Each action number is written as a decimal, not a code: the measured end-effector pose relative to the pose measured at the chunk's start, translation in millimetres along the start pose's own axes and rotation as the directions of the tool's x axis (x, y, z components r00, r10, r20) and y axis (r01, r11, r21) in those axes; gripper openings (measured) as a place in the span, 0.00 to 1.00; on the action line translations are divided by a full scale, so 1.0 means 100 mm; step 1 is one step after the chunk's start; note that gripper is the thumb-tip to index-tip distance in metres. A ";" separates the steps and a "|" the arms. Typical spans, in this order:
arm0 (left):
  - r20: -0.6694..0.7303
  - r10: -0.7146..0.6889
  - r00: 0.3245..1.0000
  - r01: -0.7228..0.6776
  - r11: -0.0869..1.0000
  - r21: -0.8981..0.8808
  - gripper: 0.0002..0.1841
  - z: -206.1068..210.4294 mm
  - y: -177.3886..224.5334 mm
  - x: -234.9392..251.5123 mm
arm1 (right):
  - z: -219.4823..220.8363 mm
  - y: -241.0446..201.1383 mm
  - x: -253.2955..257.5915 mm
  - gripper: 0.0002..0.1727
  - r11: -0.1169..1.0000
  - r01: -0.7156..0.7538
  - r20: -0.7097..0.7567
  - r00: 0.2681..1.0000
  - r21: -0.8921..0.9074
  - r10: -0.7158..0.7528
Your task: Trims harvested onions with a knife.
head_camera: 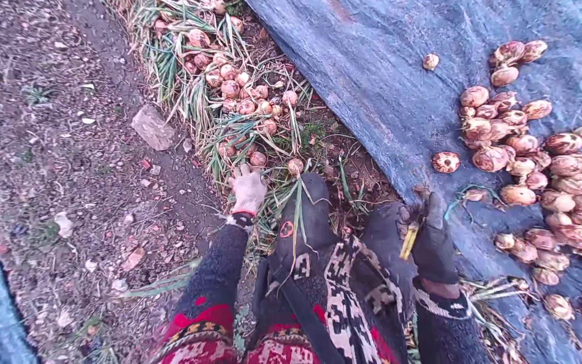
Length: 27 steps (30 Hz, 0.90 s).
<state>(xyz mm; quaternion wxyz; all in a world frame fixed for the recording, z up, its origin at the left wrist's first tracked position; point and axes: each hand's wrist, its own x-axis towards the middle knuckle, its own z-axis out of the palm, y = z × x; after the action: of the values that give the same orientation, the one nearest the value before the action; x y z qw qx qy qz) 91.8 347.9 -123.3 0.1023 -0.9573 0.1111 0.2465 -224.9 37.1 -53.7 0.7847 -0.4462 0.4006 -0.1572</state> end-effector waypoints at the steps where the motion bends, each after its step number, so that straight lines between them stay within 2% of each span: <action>1: -0.064 -0.040 0.997 0.034 0.994 -0.104 0.24 0.08 0.10 0.14 | 0.02 0.16 -0.02 0.32 0.989 -0.028 -0.025 0.999 -0.146 0.025; 2: -0.033 -0.085 0.996 0.075 0.971 -0.225 0.28 0.15 0.23 0.29 | 0.03 0.31 -0.03 0.30 0.965 -0.061 -0.039 0.998 -0.255 0.052; 3: 0.072 -0.099 0.992 0.118 0.933 -0.341 0.37 0.24 0.37 0.44 | 0.05 0.44 -0.06 0.28 0.943 -0.084 -0.028 0.997 -0.322 0.079; 5: 0.306 -0.056 0.950 0.192 0.880 -0.434 0.52 0.48 0.66 0.69 | 0.19 0.51 -0.21 0.27 0.918 -0.116 -0.017 0.993 -0.380 0.118; 7: 0.385 -0.051 0.921 0.244 0.848 -0.470 0.51 0.69 0.93 0.81 | 0.26 0.55 -0.33 0.31 0.901 -0.165 -0.027 0.985 -0.401 0.168; 10: 0.306 -0.077 0.949 0.242 0.799 -0.550 0.44 0.87 1.00 0.77 | 0.20 0.65 -0.44 0.33 0.837 -0.194 -0.076 0.980 -0.512 0.181; 11: 0.267 -0.020 0.964 0.190 0.752 -0.631 0.45 0.94 0.90 0.73 | 0.19 0.66 -0.45 0.32 0.810 -0.185 -0.085 0.982 -0.557 0.166; 13: 0.155 0.153 0.976 0.040 0.573 -0.819 0.47 0.90 0.66 0.57 | 0.25 0.62 -0.44 0.30 0.752 -0.152 -0.085 0.988 -0.641 0.128; 14: 0.091 0.235 0.968 -0.034 0.482 -0.876 0.49 0.81 0.55 0.44 | 0.31 0.58 -0.42 0.31 0.730 -0.134 -0.077 0.991 -0.670 0.111; 16: 0.029 0.350 0.936 -0.096 0.334 -0.938 0.53 0.56 0.35 0.09 | 0.48 0.53 -0.39 0.32 0.724 -0.085 -0.034 0.996 -0.684 0.084; 18: -0.004 0.468 0.884 -0.084 0.152 -0.985 0.52 0.31 0.21 -0.30 | 0.67 0.52 -0.37 0.38 0.765 -0.021 0.066 0.994 -0.644 0.083; 20: 0.003 0.581 0.814 -0.010 0.018 -1.000 0.51 0.01 0.18 -0.71 | 0.78 0.69 -0.29 0.44 0.836 0.085 0.198 0.980 -0.543 0.029; 21: 0.024 0.641 0.767 0.038 -0.008 -0.999 0.50 -0.12 0.17 -0.92 | 0.83 0.79 -0.28 0.45 0.873 0.132 0.250 0.968 -0.470 -0.011; 23: 0.063 0.744 0.665 0.066 0.026 -0.998 0.47 -0.31 0.17 -1.25 | 0.92 0.86 -0.32 0.43 0.930 0.162 0.377 0.926 -0.330 -0.027; 25: 0.098 0.805 0.585 -0.046 0.154 -0.987 0.44 -0.43 0.21 -1.45 | 1.02 0.80 -0.47 0.38 0.960 0.134 0.428 0.903 -0.247 -0.016; 27: 0.129 0.844 0.521 -0.236 0.288 -0.928 0.43 -0.50 0.23 -1.56 | 1.07 0.80 -0.61 0.33 0.981 0.098 0.395 0.918 -0.165 -0.026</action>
<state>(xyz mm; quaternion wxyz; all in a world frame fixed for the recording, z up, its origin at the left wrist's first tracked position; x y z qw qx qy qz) -24.8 338.8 -7.0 -0.4294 -0.6308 0.2846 0.5802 -189.8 179.9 -59.6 0.7993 -0.5509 0.2343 -0.0527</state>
